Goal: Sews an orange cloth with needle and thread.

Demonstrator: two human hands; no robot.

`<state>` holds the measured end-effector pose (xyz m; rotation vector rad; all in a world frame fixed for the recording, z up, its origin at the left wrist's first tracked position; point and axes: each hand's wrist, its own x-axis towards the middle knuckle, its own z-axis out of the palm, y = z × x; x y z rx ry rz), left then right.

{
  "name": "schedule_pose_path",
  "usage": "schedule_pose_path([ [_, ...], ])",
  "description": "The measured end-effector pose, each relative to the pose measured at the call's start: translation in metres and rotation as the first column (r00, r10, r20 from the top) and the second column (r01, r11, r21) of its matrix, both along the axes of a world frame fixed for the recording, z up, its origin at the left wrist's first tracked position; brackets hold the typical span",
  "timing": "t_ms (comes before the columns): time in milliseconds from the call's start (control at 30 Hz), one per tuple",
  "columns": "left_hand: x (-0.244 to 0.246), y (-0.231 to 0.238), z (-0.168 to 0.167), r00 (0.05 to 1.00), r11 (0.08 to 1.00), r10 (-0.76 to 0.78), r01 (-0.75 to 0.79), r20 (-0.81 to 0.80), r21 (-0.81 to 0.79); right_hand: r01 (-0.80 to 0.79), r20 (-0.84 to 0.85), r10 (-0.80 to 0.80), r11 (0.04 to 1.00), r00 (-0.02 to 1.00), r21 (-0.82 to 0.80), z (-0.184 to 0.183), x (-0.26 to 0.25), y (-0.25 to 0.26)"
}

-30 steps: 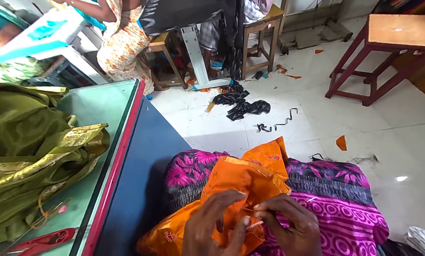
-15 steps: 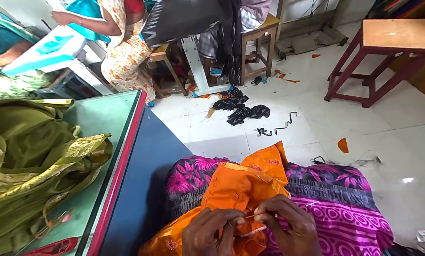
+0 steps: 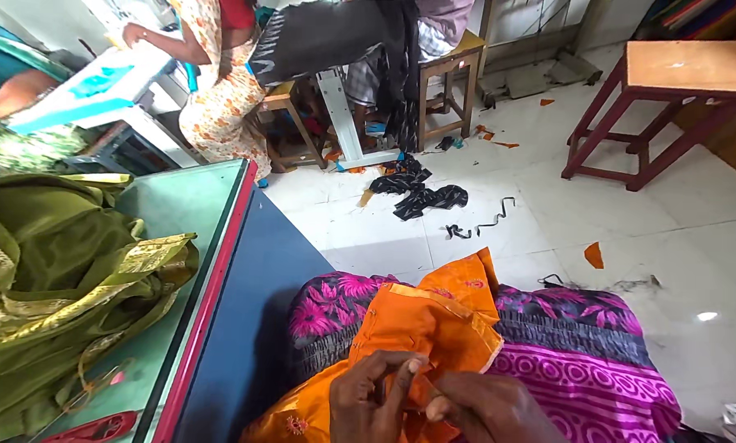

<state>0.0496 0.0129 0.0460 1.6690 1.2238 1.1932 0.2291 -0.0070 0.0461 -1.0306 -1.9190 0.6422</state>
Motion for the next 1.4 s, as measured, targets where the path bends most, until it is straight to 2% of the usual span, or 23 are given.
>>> schedule_pose_path([
  [67,0.002,-0.005,0.004,0.986,0.984,-0.086,0.107,0.143,-0.143,0.068,-0.031,-0.067,0.997,0.997,0.037,-0.002,0.006,0.01],
  [133,0.005,-0.008,0.009,0.94,0.928,-0.129,0.226,0.317,-0.296,0.111,-0.059,-0.109,0.993,0.992,0.029,-0.005,0.011,0.02],
  [200,0.007,-0.009,0.009,0.9,0.877,-0.16,0.318,0.404,-0.361,0.105,-0.073,-0.105,0.994,0.992,-0.009,-0.007,0.015,0.026],
  [333,0.009,-0.008,0.008,0.877,0.836,-0.205,0.388,0.435,-0.388,0.045,-0.104,-0.052,0.996,0.993,-0.072,-0.015,0.013,0.034],
  [600,0.001,-0.004,0.0,0.857,0.85,-0.254,0.42,0.449,-0.319,0.033,-0.139,-0.054,0.989,0.989,-0.144,-0.029,0.012,0.037],
  [900,0.009,-0.006,0.008,0.909,0.878,-0.152,0.305,0.388,-0.368,0.01,-0.161,-0.031,0.991,0.986,-0.13,-0.026,0.008,0.04],
  [1000,0.011,-0.007,0.003,0.96,0.942,-0.088,0.167,0.267,-0.29,0.009,-0.165,-0.029,0.992,0.986,-0.122,-0.023,0.009,0.041],
  [1100,0.011,-0.005,-0.002,0.976,0.978,-0.045,0.087,0.214,-0.189,0.009,-0.166,-0.028,0.994,0.986,-0.113,-0.021,0.01,0.041],
  [1233,0.008,-0.002,-0.009,0.981,0.998,-0.041,0.047,0.19,-0.029,0.01,-0.158,-0.024,0.996,0.987,-0.092,-0.02,0.01,0.04],
  [1400,0.005,0.001,-0.012,0.975,0.998,-0.053,0.045,0.217,0.042,0.015,-0.163,-0.032,0.994,0.986,-0.105,-0.02,0.011,0.039],
])
